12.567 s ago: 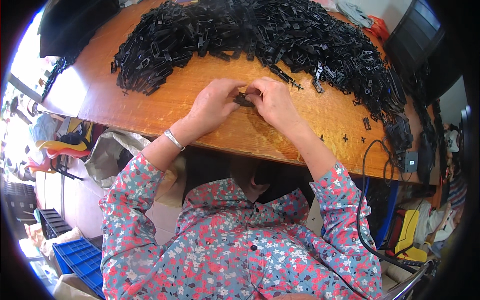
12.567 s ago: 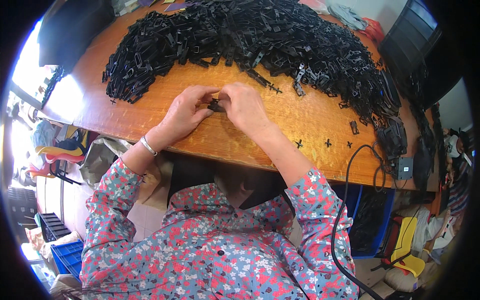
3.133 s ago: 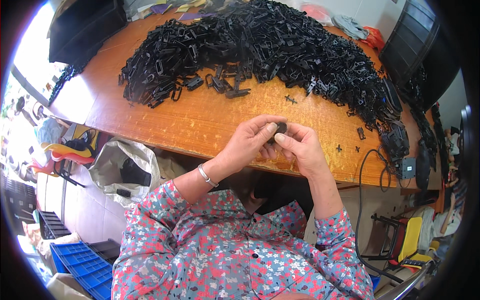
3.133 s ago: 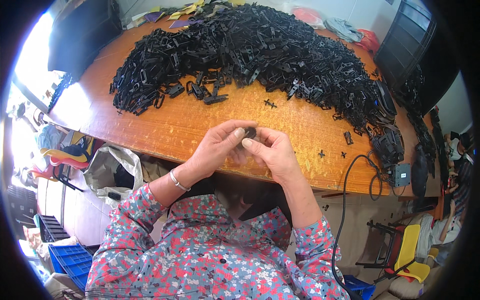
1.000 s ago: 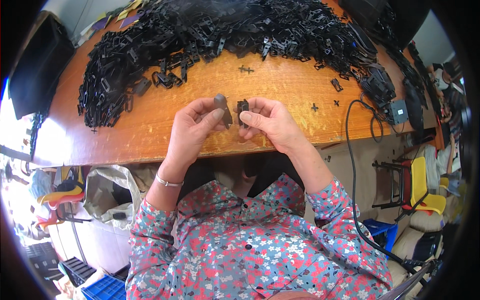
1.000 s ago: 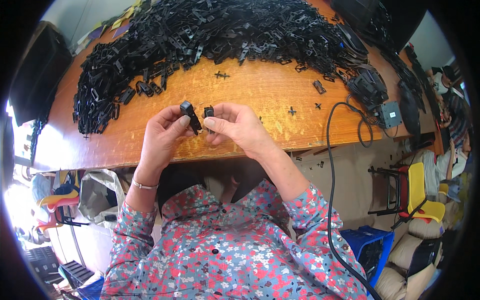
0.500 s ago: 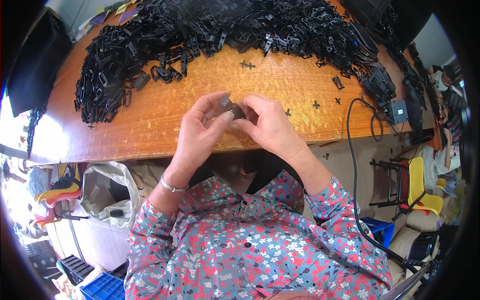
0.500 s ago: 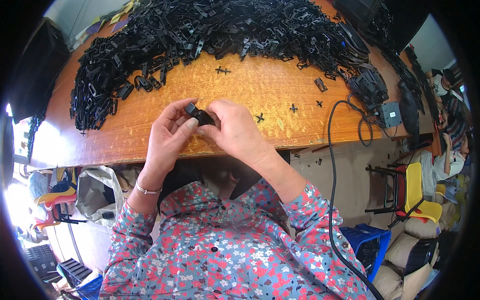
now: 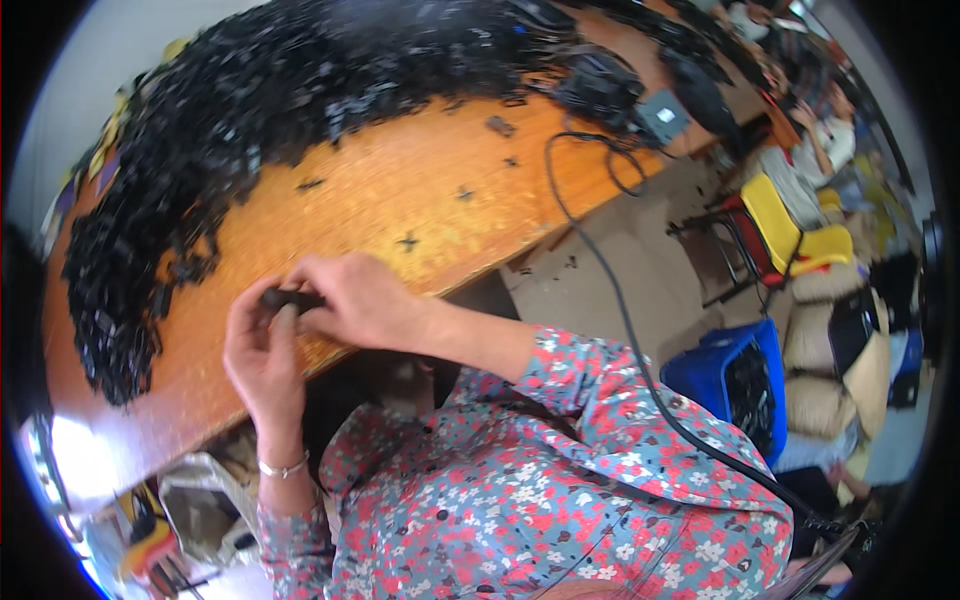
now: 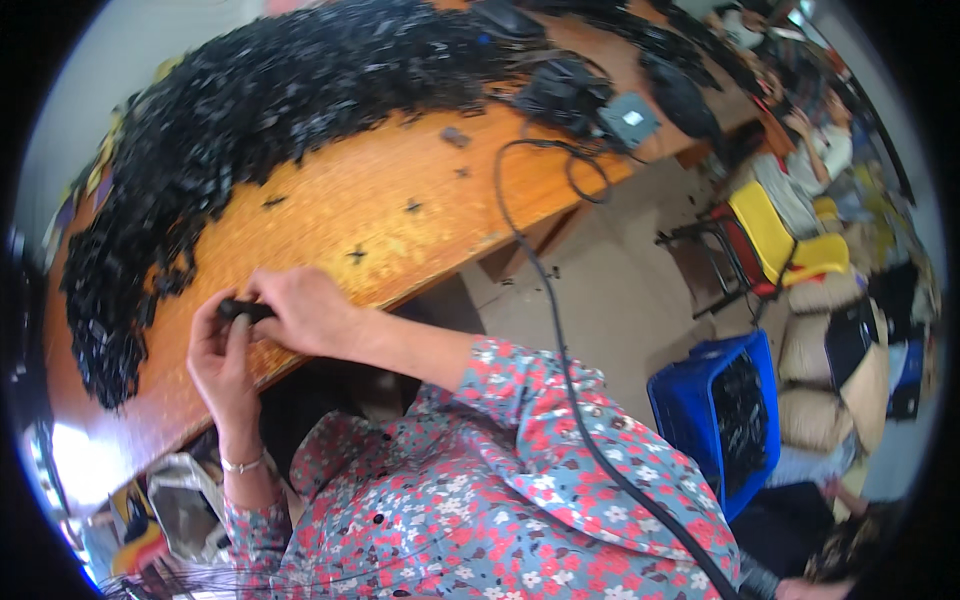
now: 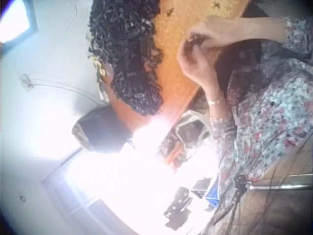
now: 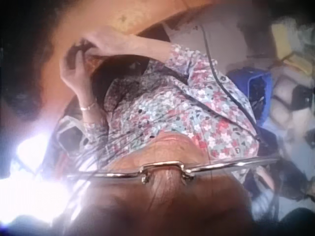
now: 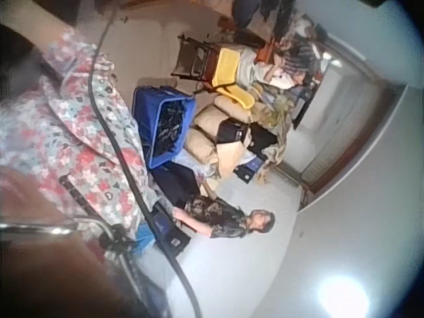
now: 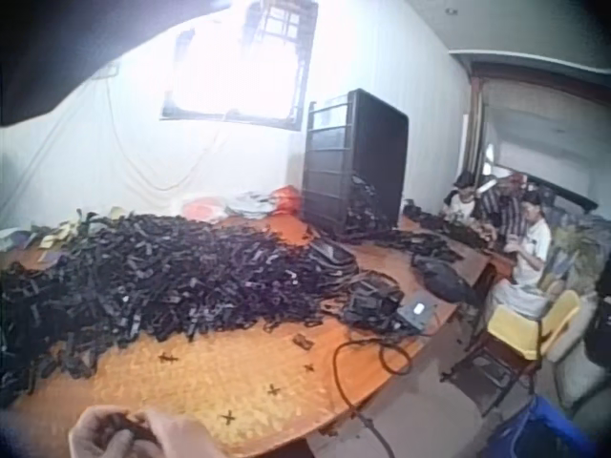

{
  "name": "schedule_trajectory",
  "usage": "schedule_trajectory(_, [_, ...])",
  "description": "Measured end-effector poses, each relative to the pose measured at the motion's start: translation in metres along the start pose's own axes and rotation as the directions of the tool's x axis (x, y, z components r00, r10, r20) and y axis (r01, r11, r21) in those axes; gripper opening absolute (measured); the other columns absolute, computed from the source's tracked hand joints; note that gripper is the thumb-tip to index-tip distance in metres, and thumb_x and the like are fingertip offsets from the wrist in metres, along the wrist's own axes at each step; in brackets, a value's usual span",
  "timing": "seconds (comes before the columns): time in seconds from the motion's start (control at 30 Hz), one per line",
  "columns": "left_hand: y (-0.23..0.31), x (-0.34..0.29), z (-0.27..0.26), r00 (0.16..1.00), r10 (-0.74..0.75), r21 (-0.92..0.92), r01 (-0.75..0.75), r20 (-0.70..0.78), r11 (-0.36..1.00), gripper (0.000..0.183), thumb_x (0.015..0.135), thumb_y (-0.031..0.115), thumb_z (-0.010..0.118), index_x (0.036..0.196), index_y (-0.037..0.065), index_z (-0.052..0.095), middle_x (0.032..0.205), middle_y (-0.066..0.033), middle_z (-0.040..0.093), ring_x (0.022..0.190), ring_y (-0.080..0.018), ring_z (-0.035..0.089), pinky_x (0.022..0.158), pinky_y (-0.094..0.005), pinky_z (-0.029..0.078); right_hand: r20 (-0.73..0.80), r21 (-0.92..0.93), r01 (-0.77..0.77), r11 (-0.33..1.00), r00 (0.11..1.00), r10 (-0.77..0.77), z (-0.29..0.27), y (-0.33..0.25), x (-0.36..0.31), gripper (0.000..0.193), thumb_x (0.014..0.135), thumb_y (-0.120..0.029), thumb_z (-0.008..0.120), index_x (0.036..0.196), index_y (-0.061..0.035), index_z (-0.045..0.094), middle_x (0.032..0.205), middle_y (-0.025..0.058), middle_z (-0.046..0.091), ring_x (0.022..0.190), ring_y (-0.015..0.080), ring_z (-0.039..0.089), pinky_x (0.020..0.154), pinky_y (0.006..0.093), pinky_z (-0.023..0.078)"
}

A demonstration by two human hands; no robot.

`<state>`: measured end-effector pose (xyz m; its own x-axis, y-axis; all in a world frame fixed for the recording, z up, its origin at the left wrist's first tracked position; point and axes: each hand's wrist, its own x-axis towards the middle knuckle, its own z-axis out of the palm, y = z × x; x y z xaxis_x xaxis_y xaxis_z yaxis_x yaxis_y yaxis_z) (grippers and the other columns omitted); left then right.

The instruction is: The person repeatedly picks up small plastic components from a pile on the table and assembles them together by hand.

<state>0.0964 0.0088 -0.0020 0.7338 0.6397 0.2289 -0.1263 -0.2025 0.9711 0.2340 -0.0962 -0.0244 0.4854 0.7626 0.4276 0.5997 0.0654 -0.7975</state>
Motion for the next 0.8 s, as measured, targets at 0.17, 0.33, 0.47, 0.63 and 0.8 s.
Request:
schedule_trajectory(0.17, [-0.006,0.003,-0.018,0.996,-0.019,-0.109,0.028,0.082,0.994,0.032,0.099,-0.004,0.065,0.13,0.0,0.061,0.129,-0.0096,0.064,0.121,-0.0161,0.06,0.107,-0.0312,0.045,-0.021,0.007,-0.02,1.0,1.0,0.02,-0.006,-0.007,-0.007,0.032,0.087,-0.029,0.079,0.107,-0.0048,0.07,0.089,0.0202,0.072,0.087,0.0424,0.071,0.073,0.0491,0.055])
schedule_trajectory(0.33, [-0.017,0.028,-0.035,0.944,-0.022,-0.481,0.187,0.328,0.856,0.06,0.114,0.05,0.038,0.136,-0.002,0.06,0.14,-0.0191,0.062,0.133,-0.0278,0.056,0.118,-0.0422,0.04,0.021,0.029,0.012,1.0,1.0,-0.013,0.001,-0.009,-0.012,0.029,0.092,-0.034,0.074,0.1,-0.0067,0.073,0.089,0.0175,0.072,0.088,0.0406,0.071,0.076,0.0498,0.054])
schedule_trajectory(0.47, [-0.011,0.044,-0.023,0.888,-0.125,-0.423,0.33,0.443,0.844,0.072,0.112,0.059,0.032,0.134,-0.004,0.06,0.135,-0.0218,0.065,0.131,-0.0321,0.058,0.119,-0.0455,0.04,0.006,0.047,0.053,0.997,0.999,-0.054,0.009,-0.018,-0.014,0.028,0.089,-0.031,0.076,0.104,-0.0073,0.074,0.092,0.0163,0.074,0.09,0.0401,0.071,0.079,0.0499,0.056])
schedule_trajectory(0.63, [-0.002,0.018,-0.006,0.938,-0.154,-0.198,0.222,0.31,0.955,0.074,0.113,0.059,0.029,0.127,-0.005,0.063,0.129,-0.0223,0.069,0.121,-0.0294,0.064,0.11,-0.0423,0.048,0.162,-0.077,0.029,0.997,0.987,-0.016,0.013,-0.011,-0.012,0.034,0.082,-0.035,0.079,0.101,-0.0067,0.075,0.094,0.0163,0.075,0.088,0.0415,0.071,0.078,0.0511,0.056])
schedule_trajectory(0.8, [0.006,-0.004,0.014,0.994,-0.077,0.11,0.068,0.082,0.992,0.072,0.116,0.052,0.02,0.122,-0.002,0.067,0.118,-0.0181,0.074,0.113,-0.0258,0.068,0.103,-0.0374,0.051,0.169,0.048,0.079,0.996,0.982,-0.086,0.011,-0.004,-0.014,0.034,0.083,-0.036,0.078,0.104,-0.0095,0.078,0.098,0.0154,0.076,0.092,0.0399,0.072,0.08,0.0492,0.057])
